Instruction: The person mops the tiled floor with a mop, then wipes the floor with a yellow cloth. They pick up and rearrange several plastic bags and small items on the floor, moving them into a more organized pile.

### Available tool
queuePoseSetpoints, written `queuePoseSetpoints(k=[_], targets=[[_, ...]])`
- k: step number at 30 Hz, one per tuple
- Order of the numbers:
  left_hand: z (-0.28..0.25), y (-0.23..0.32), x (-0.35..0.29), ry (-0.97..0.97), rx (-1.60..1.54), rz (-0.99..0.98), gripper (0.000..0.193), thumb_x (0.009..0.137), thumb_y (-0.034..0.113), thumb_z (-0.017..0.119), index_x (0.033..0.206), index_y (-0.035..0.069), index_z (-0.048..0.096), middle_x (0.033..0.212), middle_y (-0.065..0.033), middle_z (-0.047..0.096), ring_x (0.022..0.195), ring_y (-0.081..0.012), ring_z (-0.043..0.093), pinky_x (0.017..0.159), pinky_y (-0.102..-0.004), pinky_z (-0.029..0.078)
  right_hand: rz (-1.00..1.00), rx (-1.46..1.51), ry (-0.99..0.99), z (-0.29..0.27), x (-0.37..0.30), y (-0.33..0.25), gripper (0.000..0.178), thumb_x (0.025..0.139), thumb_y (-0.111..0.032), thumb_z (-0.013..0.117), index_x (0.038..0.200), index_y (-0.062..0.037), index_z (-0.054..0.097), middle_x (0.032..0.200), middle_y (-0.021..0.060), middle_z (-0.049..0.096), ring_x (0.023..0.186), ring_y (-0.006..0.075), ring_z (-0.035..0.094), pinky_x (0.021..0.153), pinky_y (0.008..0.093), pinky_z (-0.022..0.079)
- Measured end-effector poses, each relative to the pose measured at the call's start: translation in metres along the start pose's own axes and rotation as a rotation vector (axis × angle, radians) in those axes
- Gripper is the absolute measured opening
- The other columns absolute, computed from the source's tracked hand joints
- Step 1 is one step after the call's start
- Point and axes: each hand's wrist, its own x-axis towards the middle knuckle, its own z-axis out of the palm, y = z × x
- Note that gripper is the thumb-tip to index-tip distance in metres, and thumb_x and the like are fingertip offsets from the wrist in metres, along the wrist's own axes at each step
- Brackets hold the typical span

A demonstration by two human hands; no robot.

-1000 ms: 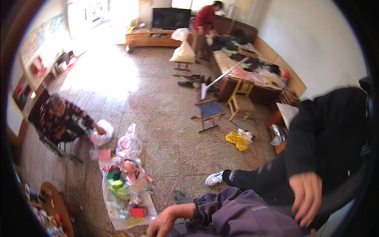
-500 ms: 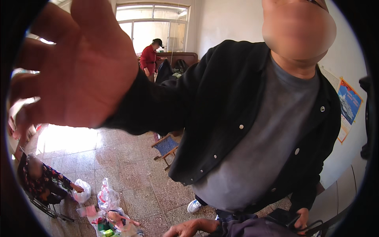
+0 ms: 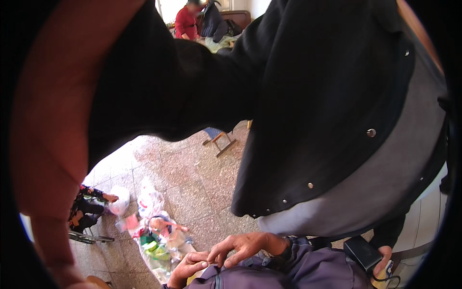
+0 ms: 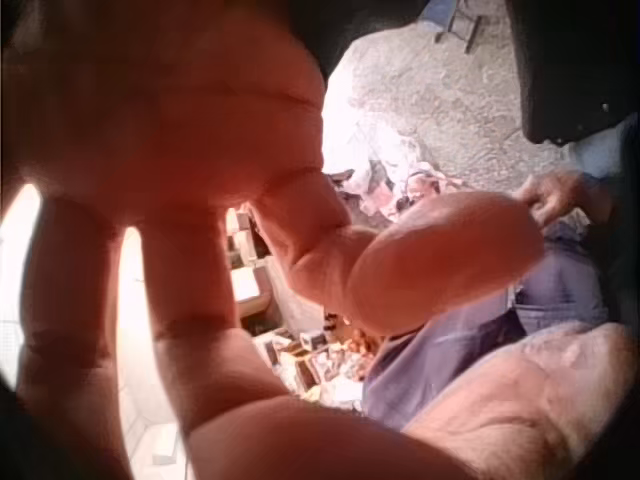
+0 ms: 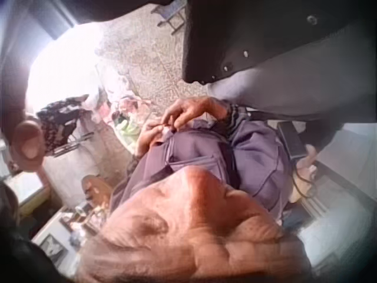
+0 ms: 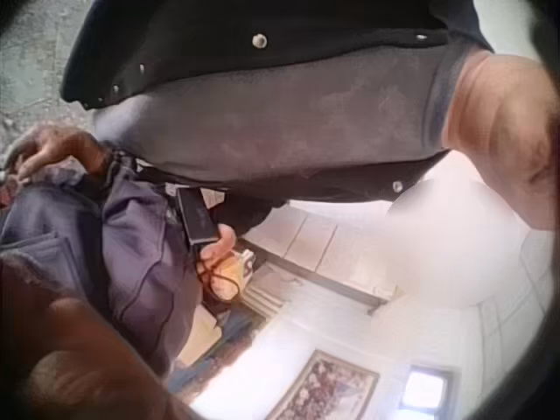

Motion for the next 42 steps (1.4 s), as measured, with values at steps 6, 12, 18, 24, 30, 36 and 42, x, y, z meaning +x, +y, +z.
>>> queuePoseSetpoints(k=[6,12,18,24,30,36,42], targets=[[0.004,-0.021,0.002,0.05,-0.109,-0.11,0.031,0.09,0.017,0.068,0.114,-0.002,0.068,0.111,-0.0086,0.069,0.104,-0.0155,0.062,0.094,-0.0303,0.046,0.021,-0.001,-0.014,-0.004,-0.005,0.02,0.05,0.092,-0.03,0.067,0.132,-0.0031,0.054,0.105,0.0088,0.064,0.096,0.0164,0.06,0.087,0.0326,0.047],[-0.01,-0.047,0.001,-0.126,-0.153,-0.253,0.019,0.094,0.018,0.065,0.102,0.002,0.07,0.099,0.0016,0.067,0.094,-0.0051,0.058,0.083,-0.0228,0.046,-0.027,0.047,0.018,0.01,-0.003,0.037,0.046,0.092,-0.028,0.066,0.129,-0.0023,0.056,0.098,0.0075,0.064,0.091,0.0136,0.058,0.082,0.0294,0.047],[-0.008,-0.047,-0.005,-0.086,-0.208,-0.244,0.014,0.095,0.016,0.064,0.104,0.005,0.068,0.095,0.0043,0.066,0.09,-0.0034,0.057,0.08,-0.0225,0.046,-0.003,0.095,0.008,0.011,0.003,0.034,0.048,0.093,-0.029,0.065,0.129,0.0014,0.055,0.098,0.0055,0.062,0.091,0.0121,0.055,0.084,0.0292,0.045],[-0.017,-0.038,-0.011,-0.089,-0.24,-0.255,0.016,0.096,0.016,0.063,0.106,0.005,0.067,0.097,0.0035,0.066,0.091,-0.0039,0.058,0.082,-0.0234,0.046,0.039,0.054,-0.045,0.005,0.017,0.031,0.051,0.093,-0.022,0.066,0.135,0.0013,0.05,0.113,0.01,0.065,0.106,0.0162,0.061,0.095,0.032,0.047],[-0.022,-0.03,-0.016,-0.098,-0.321,-0.266,0.018,0.095,0.014,0.063,0.109,0.002,0.067,0.1,0.0025,0.067,0.094,-0.005,0.059,0.084,-0.023,0.047,0.067,0.049,-0.044,0.003,0.026,0.024,0.052,0.093,-0.023,0.066,0.137,-0.0001,0.049,0.114,0.0115,0.065,0.107,0.0179,0.061,0.095,0.0332,0.047],[-0.023,-0.027,-0.026,-0.13,-0.212,-0.23,0.032,0.096,0.017,0.062,0.123,0.0,0.062,0.121,-0.0072,0.064,0.113,-0.0144,0.057,0.101,-0.0311,0.042,0.089,0.052,0.048,0.008,0.02,0.026,0.053,0.093,-0.027,0.065,0.136,0.0,0.049,0.111,0.0107,0.064,0.102,0.0162,0.06,0.087,0.0308,0.05],[-0.003,0.001,-0.017,-0.453,-0.084,0.031,0.054,0.098,0.033,0.056,0.138,-0.003,0.048,0.143,-0.0143,0.048,0.136,-0.0247,0.04,0.114,-0.039,0.027,0.221,0.097,0.099,0.004,-0.007,0.032,0.054,0.094,-0.024,0.066,0.139,-0.0007,0.048,0.12,0.0141,0.063,0.113,0.0199,0.06,0.097,0.0361,0.047]])
